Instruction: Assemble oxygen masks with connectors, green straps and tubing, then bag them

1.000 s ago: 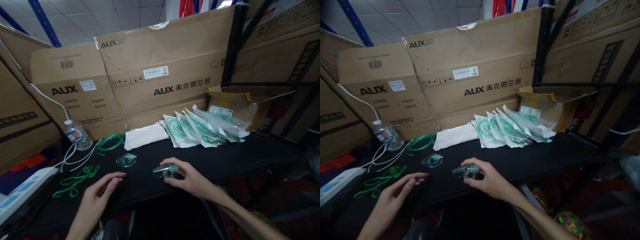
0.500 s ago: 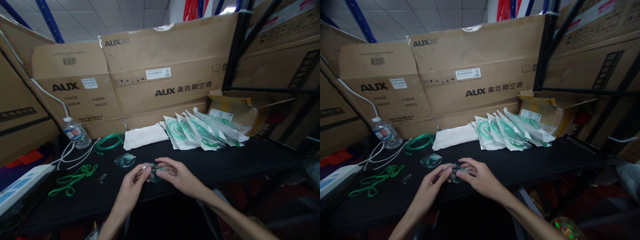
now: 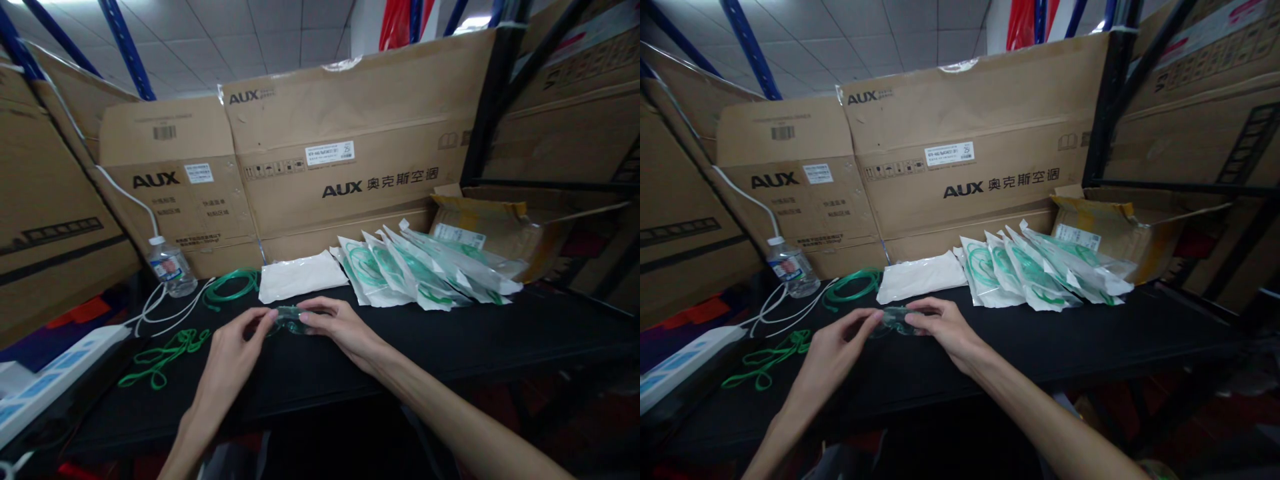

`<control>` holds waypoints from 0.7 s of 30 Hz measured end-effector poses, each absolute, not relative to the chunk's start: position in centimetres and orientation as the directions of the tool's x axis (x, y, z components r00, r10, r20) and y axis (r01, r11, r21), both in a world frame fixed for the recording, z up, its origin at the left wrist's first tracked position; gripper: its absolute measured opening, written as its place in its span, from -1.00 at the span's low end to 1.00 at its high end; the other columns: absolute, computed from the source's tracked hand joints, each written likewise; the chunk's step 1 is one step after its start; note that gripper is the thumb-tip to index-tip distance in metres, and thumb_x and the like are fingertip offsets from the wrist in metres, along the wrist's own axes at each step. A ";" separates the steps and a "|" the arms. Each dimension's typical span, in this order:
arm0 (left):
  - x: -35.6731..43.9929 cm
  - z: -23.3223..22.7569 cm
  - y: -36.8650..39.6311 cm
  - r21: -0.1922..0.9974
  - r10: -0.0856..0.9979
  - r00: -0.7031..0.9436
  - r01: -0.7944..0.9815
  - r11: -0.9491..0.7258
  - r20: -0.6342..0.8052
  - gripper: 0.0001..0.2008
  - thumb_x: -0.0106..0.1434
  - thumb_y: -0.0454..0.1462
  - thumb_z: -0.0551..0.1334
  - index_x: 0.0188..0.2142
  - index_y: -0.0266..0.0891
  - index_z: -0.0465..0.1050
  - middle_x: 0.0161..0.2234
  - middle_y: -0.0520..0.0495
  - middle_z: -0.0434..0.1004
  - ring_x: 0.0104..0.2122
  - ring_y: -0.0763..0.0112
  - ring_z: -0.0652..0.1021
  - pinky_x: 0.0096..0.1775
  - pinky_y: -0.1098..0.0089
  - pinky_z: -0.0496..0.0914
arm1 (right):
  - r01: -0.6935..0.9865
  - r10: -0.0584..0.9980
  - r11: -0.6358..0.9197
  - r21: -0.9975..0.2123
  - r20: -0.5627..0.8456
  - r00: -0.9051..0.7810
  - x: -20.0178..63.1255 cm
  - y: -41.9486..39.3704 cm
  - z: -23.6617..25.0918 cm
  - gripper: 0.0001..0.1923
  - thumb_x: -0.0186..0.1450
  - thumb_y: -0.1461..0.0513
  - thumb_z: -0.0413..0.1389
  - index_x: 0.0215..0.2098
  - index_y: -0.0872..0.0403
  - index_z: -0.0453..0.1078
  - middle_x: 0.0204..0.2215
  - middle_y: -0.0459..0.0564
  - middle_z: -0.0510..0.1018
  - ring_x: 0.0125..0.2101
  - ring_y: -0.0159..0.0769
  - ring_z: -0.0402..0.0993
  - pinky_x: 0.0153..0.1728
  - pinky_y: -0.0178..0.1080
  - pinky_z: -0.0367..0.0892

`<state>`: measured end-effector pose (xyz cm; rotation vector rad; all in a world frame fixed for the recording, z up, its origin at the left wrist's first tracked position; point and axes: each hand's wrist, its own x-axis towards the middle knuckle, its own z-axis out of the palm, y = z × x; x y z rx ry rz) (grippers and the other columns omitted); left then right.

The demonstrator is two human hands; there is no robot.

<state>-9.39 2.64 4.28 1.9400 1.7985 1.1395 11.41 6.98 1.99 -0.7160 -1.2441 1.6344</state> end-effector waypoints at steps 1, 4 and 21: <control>-10.4 4.6 2.9 0.595 0.905 -0.081 0.777 -0.205 0.418 -0.59 0.31 0.07 0.15 -0.13 -0.13 0.58 -0.14 -0.06 0.66 -0.14 0.13 0.61 -0.01 0.23 0.42 | -0.329 0.918 -0.059 -0.943 0.078 -0.389 11.0 7.4 2.1 -0.60 0.06 0.14 0.43 -0.16 0.10 0.59 -0.13 0.04 0.62 -0.13 -0.22 0.53 -0.12 -0.21 0.39; -13.2 5.0 3.8 0.455 0.878 0.028 0.847 -0.274 0.477 -0.55 0.32 0.05 0.12 -0.01 -0.14 0.54 0.04 -0.11 0.60 0.04 0.09 0.55 0.14 0.17 0.34 | -0.323 0.915 -0.093 -0.942 0.047 -0.400 9.9 8.6 2.4 -0.66 0.08 0.17 0.41 -0.20 0.11 0.58 -0.19 0.04 0.63 -0.20 -0.26 0.54 -0.16 -0.22 0.43; -16.1 3.6 6.2 0.623 0.972 0.172 0.747 -0.233 0.158 -0.38 0.21 -0.10 0.28 0.26 -0.15 0.36 0.08 -0.08 0.60 0.10 0.09 0.56 0.16 0.18 0.37 | -0.037 0.912 0.116 -0.993 0.121 -0.392 6.5 10.8 1.8 -0.88 0.19 0.31 0.30 -0.27 0.07 0.62 -0.38 -0.08 0.60 -0.30 -0.30 0.48 -0.23 -0.28 0.35</control>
